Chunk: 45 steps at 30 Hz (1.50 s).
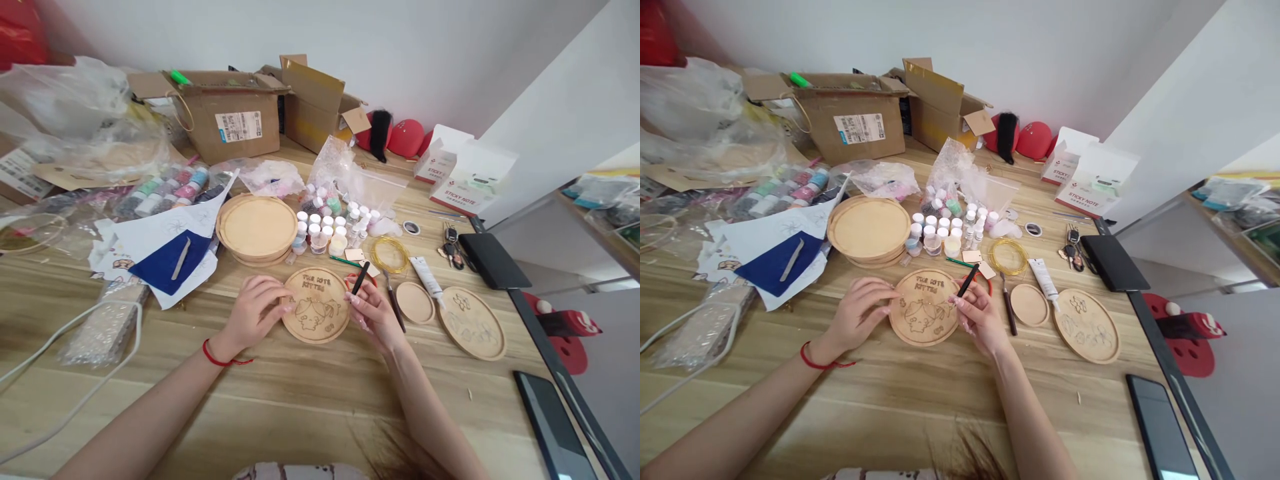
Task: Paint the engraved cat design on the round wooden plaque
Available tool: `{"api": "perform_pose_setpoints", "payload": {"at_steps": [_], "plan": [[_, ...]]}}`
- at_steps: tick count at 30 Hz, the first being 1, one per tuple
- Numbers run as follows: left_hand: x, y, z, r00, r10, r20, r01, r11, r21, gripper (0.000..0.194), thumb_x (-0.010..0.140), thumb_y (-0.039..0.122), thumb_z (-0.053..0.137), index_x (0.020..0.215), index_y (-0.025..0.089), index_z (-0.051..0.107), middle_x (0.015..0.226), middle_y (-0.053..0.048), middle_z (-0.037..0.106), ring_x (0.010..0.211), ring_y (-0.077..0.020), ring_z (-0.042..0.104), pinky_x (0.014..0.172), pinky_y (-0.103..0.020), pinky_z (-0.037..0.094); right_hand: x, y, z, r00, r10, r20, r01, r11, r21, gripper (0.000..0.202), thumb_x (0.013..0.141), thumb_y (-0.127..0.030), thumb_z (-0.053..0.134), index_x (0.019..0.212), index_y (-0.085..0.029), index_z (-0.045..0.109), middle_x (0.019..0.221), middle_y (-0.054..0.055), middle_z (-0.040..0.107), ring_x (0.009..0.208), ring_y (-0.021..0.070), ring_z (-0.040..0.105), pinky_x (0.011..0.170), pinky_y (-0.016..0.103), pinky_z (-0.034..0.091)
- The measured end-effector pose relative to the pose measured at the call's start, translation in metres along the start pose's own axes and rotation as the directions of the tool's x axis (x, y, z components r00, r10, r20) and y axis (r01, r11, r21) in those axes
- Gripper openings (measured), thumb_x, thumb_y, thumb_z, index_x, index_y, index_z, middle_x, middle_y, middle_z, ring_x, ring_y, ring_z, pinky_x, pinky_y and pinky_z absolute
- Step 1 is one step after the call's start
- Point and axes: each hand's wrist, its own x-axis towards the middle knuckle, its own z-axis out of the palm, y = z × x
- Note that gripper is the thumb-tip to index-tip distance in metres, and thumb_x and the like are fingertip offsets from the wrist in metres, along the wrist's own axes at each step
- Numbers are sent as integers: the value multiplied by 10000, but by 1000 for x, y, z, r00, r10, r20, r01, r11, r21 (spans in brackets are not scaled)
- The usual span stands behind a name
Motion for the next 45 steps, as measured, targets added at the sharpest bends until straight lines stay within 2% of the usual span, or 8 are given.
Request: {"api": "perform_pose_setpoints", "payload": {"at_steps": [4,7,11,17,24,35,39,45], "plan": [[-1,9,4,969,171,177,-181,983,38,357,821,501,671,1110,293,700,1124,-61,694,1193,-276,529,1053,-445,369,0,8,-7,1000,-15,1,15,1000,-18,313,649,-281,862,857,-209,640,795,-12,704,475,68,543,391,166,411],[-1,15,7,914,246,322,-280,958,63,474,829,537,655,1262,345,623,1297,-56,620,1306,-304,430,1127,-501,275,-2,12,-10,1000,-21,7,22,1000,-20,294,649,-278,869,821,-203,643,798,-3,706,627,120,648,591,235,551],[-1,21,10,868,270,418,-343,933,109,603,860,575,593,1408,348,483,1479,-71,466,1368,-338,341,1149,-558,208,-3,14,-11,999,-33,10,33,999,10,263,672,-310,862,830,-206,680,841,13,721,704,140,677,712,276,572],[2,23,12,849,301,434,-403,900,164,521,916,535,531,1397,340,493,1544,-43,382,1379,-331,323,1132,-578,212,1,16,-14,994,-108,-15,109,993,51,399,850,-562,619,826,-187,751,886,79,722,677,169,659,660,325,580],[2,23,12,857,288,428,-411,883,228,502,936,523,505,1386,301,510,1552,-37,368,1361,-313,346,1117,-547,245,-1,31,-17,970,-212,-121,181,957,-225,503,902,-638,452,920,-224,738,645,4,544,396,108,465,314,249,392],[2,23,8,864,251,436,-390,881,266,550,932,551,489,1412,284,483,1540,-49,389,1369,-304,349,1132,-534,224,-3,36,-12,957,-257,-136,217,942,-255,545,925,-647,412,843,-194,702,422,-70,380,283,67,297,269,201,225],[0,21,10,867,236,439,-380,883,275,574,939,537,481,1459,305,413,1543,-47,384,1375,-305,344,1132,-538,224,-2,37,-10,967,-189,-171,149,964,-221,492,875,-651,516,875,-190,688,457,-48,503,296,90,397,268,217,353],[0,20,12,880,168,445,-325,896,303,609,923,565,487,1468,307,401,1577,-77,310,1393,-339,316,1122,-570,238,1,36,-7,957,-228,-177,166,936,-309,334,775,-533,718,834,-208,677,599,5,657,349,123,516,338,274,487]]}}
